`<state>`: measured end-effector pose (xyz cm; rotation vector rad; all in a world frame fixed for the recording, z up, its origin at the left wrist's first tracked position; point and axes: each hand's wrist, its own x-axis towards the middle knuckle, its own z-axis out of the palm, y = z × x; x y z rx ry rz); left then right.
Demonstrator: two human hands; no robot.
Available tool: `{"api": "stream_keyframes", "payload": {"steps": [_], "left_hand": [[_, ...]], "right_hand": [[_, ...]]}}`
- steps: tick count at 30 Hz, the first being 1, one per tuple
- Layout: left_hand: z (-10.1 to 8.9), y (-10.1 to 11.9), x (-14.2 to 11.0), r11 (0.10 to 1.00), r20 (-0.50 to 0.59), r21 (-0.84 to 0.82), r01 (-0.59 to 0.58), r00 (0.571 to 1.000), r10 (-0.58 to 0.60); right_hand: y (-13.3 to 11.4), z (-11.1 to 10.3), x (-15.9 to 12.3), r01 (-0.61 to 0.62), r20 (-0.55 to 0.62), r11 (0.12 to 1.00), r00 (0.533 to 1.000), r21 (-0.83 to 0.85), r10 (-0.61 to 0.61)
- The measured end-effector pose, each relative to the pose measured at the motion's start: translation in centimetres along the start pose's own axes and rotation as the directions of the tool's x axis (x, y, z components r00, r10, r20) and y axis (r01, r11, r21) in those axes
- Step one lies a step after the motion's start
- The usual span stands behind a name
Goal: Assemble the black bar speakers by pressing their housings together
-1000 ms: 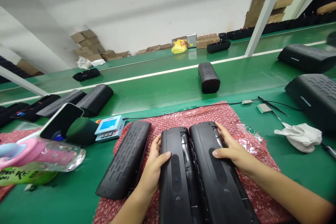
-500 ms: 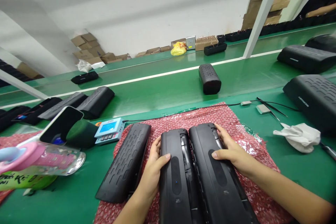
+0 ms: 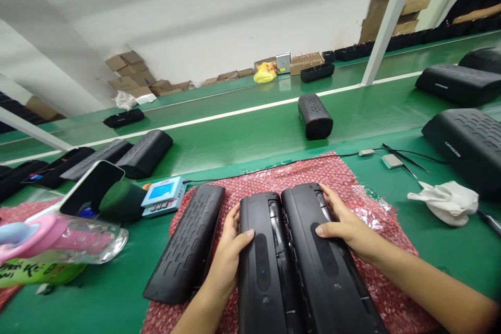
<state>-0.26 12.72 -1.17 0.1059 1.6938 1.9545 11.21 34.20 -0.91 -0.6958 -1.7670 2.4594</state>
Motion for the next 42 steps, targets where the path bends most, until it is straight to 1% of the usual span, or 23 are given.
{"api": "stream_keyframes", "payload": {"steps": [7,13,17,23,30,33,36,38,42], "left_hand": [[0.0,0.0,0.2,1.0,0.011,-0.003,0.002,1.0,-0.002],[0.1,0.1,0.1,1.0,-0.017,0.008,-0.005,1.0,0.005],[0.1,0.1,0.0,1.0,-0.005,-0.005,0.0,1.0,0.0],[0.0,0.1,0.3,1.0,0.01,0.019,-0.003,1.0,0.002],[-0.5,-0.3,1.1,0.997,0.024,0.037,-0.068,0.997,0.067],[-0.3,-0.3,1.0,0.994,0.041,0.044,-0.105,0.994,0.103],[0.1,-0.1,0.5,0.99,0.034,0.064,-0.122,0.992,0.12],[0.5,0.3,0.0,0.992,0.041,0.081,-0.097,0.995,0.094],[1.1,1.0,-1.0,0.996,0.07,0.091,0.007,0.997,-0.013]], "right_hand": [[0.1,-0.1,0.0,0.015,0.0,1.0,1.0,-0.014,-0.015],[0.2,-0.1,0.0,0.011,0.005,1.0,1.0,-0.005,-0.011],[0.3,-0.2,0.1,0.013,0.01,1.0,1.0,0.001,-0.013],[0.3,-0.2,0.0,0.014,0.008,1.0,1.0,-0.009,-0.014],[0.1,0.0,-0.1,0.014,0.007,0.999,1.0,-0.038,-0.014],[0.1,0.0,-0.1,0.02,-0.014,0.996,1.0,-0.083,-0.021],[0.2,-0.1,0.0,0.001,-0.004,0.995,1.0,-0.104,-0.002],[0.3,-0.2,0.1,0.004,0.008,0.994,1.0,-0.113,-0.003],[0.3,-0.1,0.1,0.054,0.019,0.99,0.998,-0.133,-0.052]]}}
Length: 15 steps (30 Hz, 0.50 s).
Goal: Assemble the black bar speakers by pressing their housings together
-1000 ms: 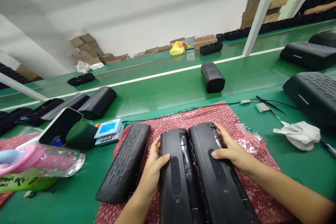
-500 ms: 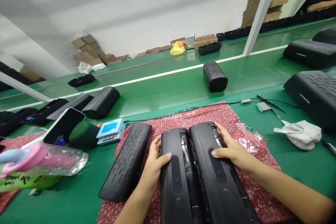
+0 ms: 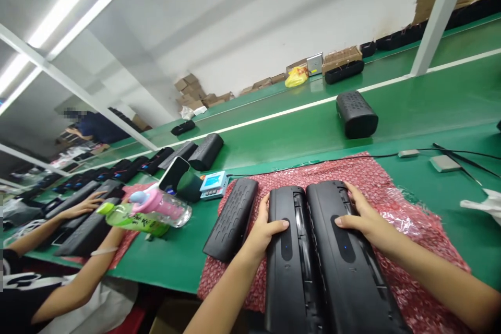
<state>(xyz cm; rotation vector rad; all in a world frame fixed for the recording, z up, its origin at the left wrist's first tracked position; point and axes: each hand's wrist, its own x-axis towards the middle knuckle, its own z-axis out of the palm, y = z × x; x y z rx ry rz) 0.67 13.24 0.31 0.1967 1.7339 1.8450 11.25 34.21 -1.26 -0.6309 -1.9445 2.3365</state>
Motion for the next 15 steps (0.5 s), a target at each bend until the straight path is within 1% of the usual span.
{"api": "stream_keyframes", "payload": {"steps": [4,8,15], "left_hand": [[0.2,0.27,-0.2,0.999,-0.009,-0.012,0.039,0.999,-0.039],[0.24,0.08,-0.04,0.999,-0.014,-0.028,0.039,0.999,-0.04],[0.22,-0.1,0.18,1.0,-0.041,-0.004,-0.012,0.999,0.012]], "right_hand": [[0.09,0.09,0.15,0.025,-0.019,0.999,1.0,-0.023,-0.025],[0.44,0.04,0.53,0.041,-0.045,0.999,0.998,-0.035,-0.043],[0.47,0.0,0.57,0.042,-0.025,0.999,0.999,0.001,-0.042]]}}
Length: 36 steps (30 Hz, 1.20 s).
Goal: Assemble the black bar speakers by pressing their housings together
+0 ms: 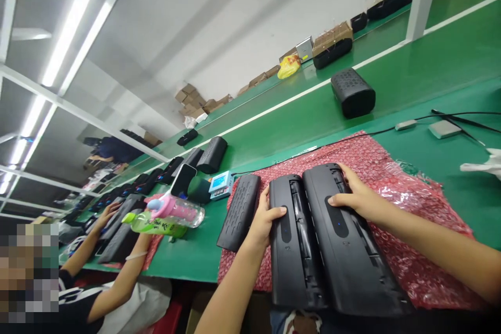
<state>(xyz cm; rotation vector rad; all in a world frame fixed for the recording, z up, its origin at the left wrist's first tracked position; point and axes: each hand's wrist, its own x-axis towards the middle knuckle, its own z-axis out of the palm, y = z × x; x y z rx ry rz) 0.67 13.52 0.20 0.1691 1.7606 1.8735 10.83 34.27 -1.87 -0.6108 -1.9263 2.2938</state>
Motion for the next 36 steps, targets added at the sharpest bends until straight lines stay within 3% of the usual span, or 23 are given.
{"api": "stream_keyframes", "payload": {"steps": [12,17,22,36], "left_hand": [[-0.4,-0.7,0.2,0.997,0.011,0.026,-0.075,0.997,0.075],[-0.4,-0.4,-0.4,0.999,0.011,0.041,-0.003,1.0,0.003],[-0.3,0.1,-2.0,0.994,0.091,-0.014,0.112,0.99,-0.11],[0.4,0.2,-2.7,0.994,0.003,-0.045,0.1,0.995,-0.1]], "right_hand": [[0.9,0.0,0.7,0.071,-0.029,0.996,0.997,-0.048,-0.072],[1.1,-0.1,0.8,0.105,-0.034,0.992,0.994,-0.074,-0.108],[0.5,-0.1,0.6,0.09,-0.029,0.991,0.995,-0.102,-0.094],[0.4,0.2,0.4,0.032,-0.055,0.991,0.998,-0.131,-0.04]]}}
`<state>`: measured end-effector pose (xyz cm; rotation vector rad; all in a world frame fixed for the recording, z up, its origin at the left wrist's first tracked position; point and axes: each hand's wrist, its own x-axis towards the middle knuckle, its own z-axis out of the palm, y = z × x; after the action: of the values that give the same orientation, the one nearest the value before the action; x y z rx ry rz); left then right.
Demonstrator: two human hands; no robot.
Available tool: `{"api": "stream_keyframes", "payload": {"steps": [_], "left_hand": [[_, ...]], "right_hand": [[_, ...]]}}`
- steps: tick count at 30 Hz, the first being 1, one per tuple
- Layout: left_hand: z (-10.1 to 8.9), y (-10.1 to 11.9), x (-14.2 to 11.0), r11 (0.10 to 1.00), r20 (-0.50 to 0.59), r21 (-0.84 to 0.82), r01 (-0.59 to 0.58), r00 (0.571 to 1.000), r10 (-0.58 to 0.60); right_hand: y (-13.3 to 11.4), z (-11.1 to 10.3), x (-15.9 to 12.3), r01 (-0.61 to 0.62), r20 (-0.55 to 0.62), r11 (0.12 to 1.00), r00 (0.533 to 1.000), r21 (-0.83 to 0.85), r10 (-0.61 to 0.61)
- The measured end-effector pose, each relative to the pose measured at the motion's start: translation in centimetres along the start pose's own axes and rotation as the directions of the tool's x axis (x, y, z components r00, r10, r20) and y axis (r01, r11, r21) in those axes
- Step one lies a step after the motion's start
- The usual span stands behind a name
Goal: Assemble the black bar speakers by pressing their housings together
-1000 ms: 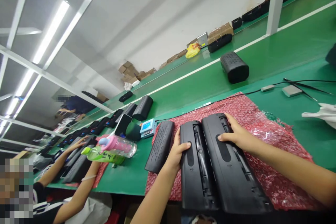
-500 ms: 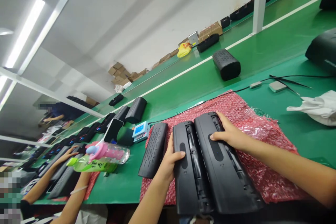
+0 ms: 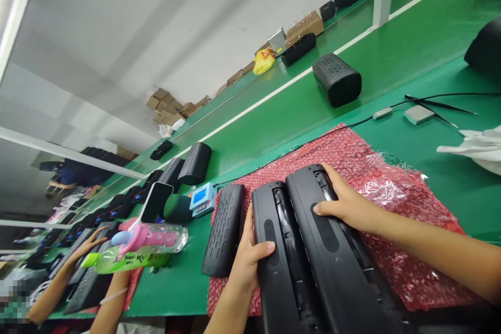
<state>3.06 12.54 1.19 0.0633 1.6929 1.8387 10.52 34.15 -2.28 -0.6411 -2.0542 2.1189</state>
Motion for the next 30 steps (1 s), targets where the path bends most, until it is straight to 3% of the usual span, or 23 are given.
{"api": "stream_keyframes", "payload": {"steps": [16,24,30], "left_hand": [[-0.4,-0.5,-0.1,0.996,-0.006,0.07,-0.063,0.998,0.064],[-0.3,-0.2,-1.5,0.999,0.012,0.013,0.045,0.999,-0.045],[-0.2,-0.1,-1.6,0.999,0.058,-0.009,0.046,0.997,-0.046]], "right_hand": [[-0.2,0.0,-0.1,-0.006,0.018,1.0,1.0,0.02,0.005],[-0.2,-0.1,0.1,0.004,0.02,1.0,1.0,-0.001,-0.004],[0.1,0.0,0.1,-0.014,0.016,1.0,1.0,-0.009,0.014]]}}
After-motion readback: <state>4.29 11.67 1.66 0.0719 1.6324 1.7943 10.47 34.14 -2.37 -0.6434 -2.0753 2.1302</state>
